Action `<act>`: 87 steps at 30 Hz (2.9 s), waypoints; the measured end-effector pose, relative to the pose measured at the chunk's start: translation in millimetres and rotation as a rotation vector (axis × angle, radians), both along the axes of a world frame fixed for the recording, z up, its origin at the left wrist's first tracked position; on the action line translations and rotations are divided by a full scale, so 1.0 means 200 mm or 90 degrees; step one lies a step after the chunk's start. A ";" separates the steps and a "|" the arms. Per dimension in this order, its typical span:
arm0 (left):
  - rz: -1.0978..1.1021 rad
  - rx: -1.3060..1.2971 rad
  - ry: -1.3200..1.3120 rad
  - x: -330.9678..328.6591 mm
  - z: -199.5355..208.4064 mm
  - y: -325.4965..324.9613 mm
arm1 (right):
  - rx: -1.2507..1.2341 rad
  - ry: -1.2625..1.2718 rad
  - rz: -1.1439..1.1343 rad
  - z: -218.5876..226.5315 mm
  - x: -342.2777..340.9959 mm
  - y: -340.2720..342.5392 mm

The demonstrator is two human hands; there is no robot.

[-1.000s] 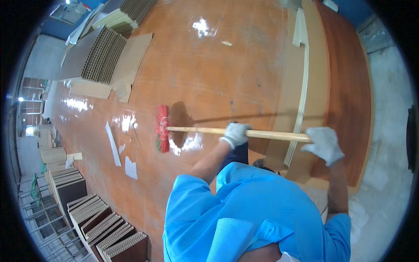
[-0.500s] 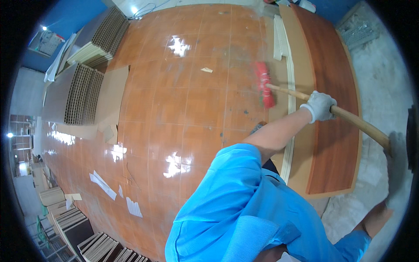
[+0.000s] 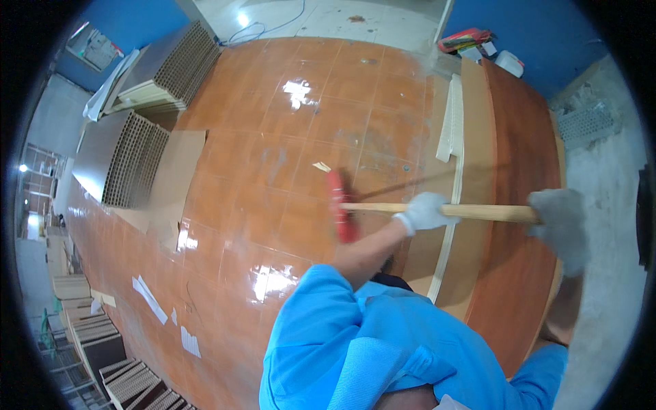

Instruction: The person sweeps a large workshop floor using a red broom, moving debris and dust toward a central area. They navigate around stacked materials, machinery, and green sacks while maintaining a steady sweeping motion across different floor sections.

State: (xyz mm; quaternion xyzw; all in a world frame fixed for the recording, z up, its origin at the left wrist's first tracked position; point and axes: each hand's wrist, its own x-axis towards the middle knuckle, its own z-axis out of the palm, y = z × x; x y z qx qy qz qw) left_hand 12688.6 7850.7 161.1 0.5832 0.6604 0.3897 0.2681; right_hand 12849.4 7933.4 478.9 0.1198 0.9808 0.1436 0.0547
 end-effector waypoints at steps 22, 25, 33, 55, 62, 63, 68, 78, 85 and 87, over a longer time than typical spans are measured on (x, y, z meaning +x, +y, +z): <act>-0.004 0.122 -0.046 -1.16 0.33 1.46 | 0.115 -0.076 -0.096 0.31 -0.78 1.30; 0.062 0.056 -0.087 -1.29 0.09 1.50 | 0.081 -0.143 -0.072 0.20 -1.10 1.50; 0.225 -0.383 0.049 -1.86 -0.27 0.71 | -0.257 -0.115 0.099 -0.65 -2.04 1.40; -0.031 0.128 -0.011 -2.06 0.19 3.98 | 0.462 0.049 0.118 -0.01 -1.94 3.44; 0.064 0.036 0.044 -2.34 0.10 4.05 | 0.254 0.058 0.033 0.01 -2.35 3.79; 0.059 -0.016 0.017 -2.37 0.10 4.01 | 0.181 0.030 0.047 0.03 -2.37 3.86; 0.189 -0.200 0.023 -2.63 -0.14 3.47 | -0.168 -0.042 0.102 -0.35 -2.76 3.99; 0.250 -0.340 0.132 -3.42 -0.25 3.32 | -0.270 -0.145 0.098 -0.89 -3.62 4.32; 0.080 -0.117 0.099 -3.84 0.18 4.28 | -0.431 0.143 -0.059 -0.13 -3.77 4.85; 0.044 -0.033 0.124 -3.92 0.30 4.54 | -0.496 0.397 -0.122 -0.06 -3.71 4.95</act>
